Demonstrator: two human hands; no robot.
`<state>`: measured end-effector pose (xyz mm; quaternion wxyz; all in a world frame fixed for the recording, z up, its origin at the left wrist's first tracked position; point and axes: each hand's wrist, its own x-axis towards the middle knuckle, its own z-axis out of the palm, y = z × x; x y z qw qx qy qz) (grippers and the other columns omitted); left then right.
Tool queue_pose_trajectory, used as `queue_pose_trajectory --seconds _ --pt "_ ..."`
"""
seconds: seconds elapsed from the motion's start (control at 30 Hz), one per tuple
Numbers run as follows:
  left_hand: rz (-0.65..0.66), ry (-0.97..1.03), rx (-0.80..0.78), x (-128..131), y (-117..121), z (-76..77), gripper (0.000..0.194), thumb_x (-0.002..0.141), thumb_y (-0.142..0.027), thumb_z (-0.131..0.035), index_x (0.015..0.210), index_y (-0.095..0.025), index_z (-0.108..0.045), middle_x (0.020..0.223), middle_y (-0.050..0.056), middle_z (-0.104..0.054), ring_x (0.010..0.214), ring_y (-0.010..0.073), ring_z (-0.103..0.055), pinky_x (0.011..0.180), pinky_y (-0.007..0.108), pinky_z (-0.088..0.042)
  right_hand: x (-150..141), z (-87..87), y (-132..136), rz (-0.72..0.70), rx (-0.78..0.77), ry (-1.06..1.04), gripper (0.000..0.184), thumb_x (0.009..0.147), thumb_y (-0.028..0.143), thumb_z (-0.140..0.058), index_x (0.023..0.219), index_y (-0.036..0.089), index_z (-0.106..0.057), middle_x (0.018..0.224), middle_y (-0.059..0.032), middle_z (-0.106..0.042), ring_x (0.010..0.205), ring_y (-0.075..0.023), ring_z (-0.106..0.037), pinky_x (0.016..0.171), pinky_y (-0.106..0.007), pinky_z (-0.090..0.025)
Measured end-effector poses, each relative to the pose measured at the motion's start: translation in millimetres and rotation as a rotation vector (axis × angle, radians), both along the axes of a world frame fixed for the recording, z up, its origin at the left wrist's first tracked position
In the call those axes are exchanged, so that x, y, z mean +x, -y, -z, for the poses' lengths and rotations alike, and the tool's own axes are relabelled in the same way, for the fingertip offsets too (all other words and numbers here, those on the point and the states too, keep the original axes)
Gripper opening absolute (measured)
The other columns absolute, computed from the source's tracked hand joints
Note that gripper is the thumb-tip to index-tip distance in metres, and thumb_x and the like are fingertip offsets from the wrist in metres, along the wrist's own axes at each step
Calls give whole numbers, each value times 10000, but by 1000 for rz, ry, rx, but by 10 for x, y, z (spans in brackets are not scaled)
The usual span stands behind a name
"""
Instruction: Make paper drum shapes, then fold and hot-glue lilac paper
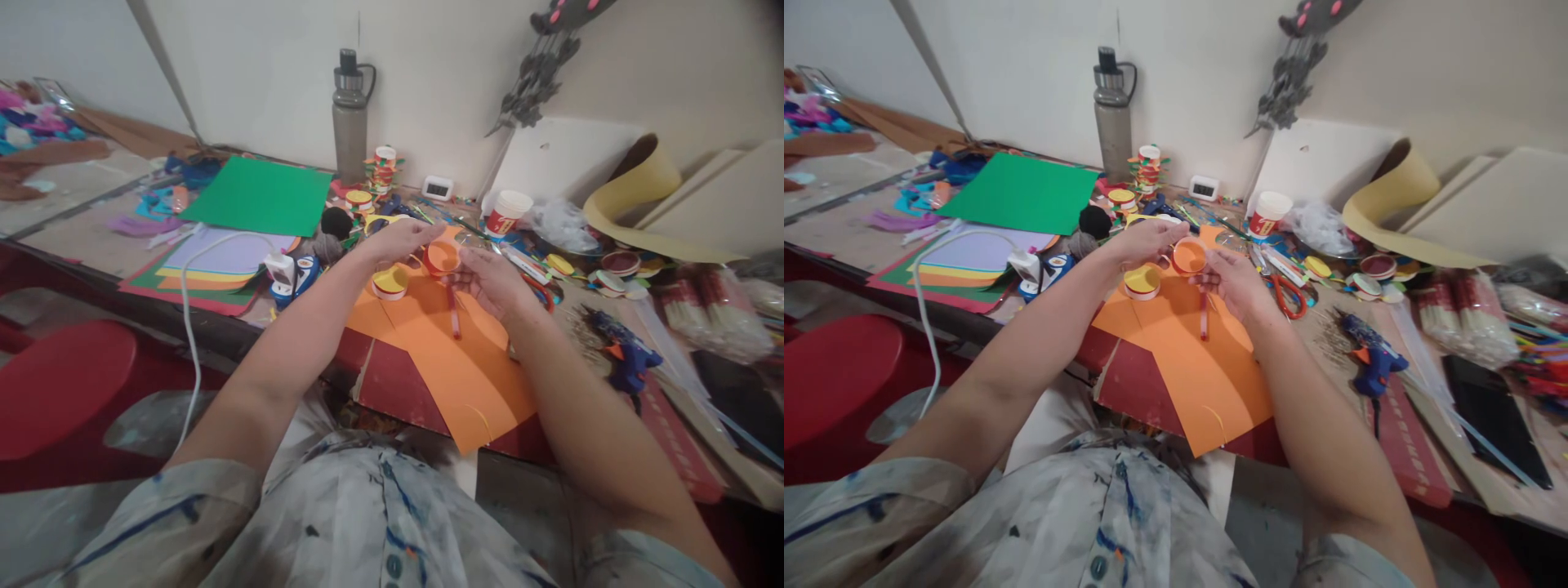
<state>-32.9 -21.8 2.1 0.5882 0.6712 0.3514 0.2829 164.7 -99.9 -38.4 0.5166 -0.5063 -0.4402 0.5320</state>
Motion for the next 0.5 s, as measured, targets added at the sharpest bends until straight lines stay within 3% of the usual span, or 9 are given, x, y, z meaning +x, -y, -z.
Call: queue_pose_trajectory --seconds 0.17,0.33,0.5 --pt "-69 32 2 -35 -52 -33 320 951 -391 -933 898 -148 -732 756 -22 -664 626 62 -600 594 193 -453 105 37 -93 112 141 232 431 974 659 -774 1009 242 -671 916 -43 -767 772 -172 -750 716 -298 -617" --pt "-289 184 -32 -127 -250 32 264 1115 -345 -744 926 -180 -661 718 -41 -615 601 53 -517 616 218 -375 282 204 -224 221 354 871 377 847 407 -848 1164 228 -748 1263 -159 -797 1078 -311 -743 989 -519 -629" --pt "-371 156 3 -155 -352 105 285 1188 -321 -603 941 -182 -636 689 -59 -501 591 60 -420 581 248 -262 198 443 -320 144 411 1154 438 803 328 -855 1216 217 -765 1412 -225 -741 1333 -441 -655 1148 -653 -546"
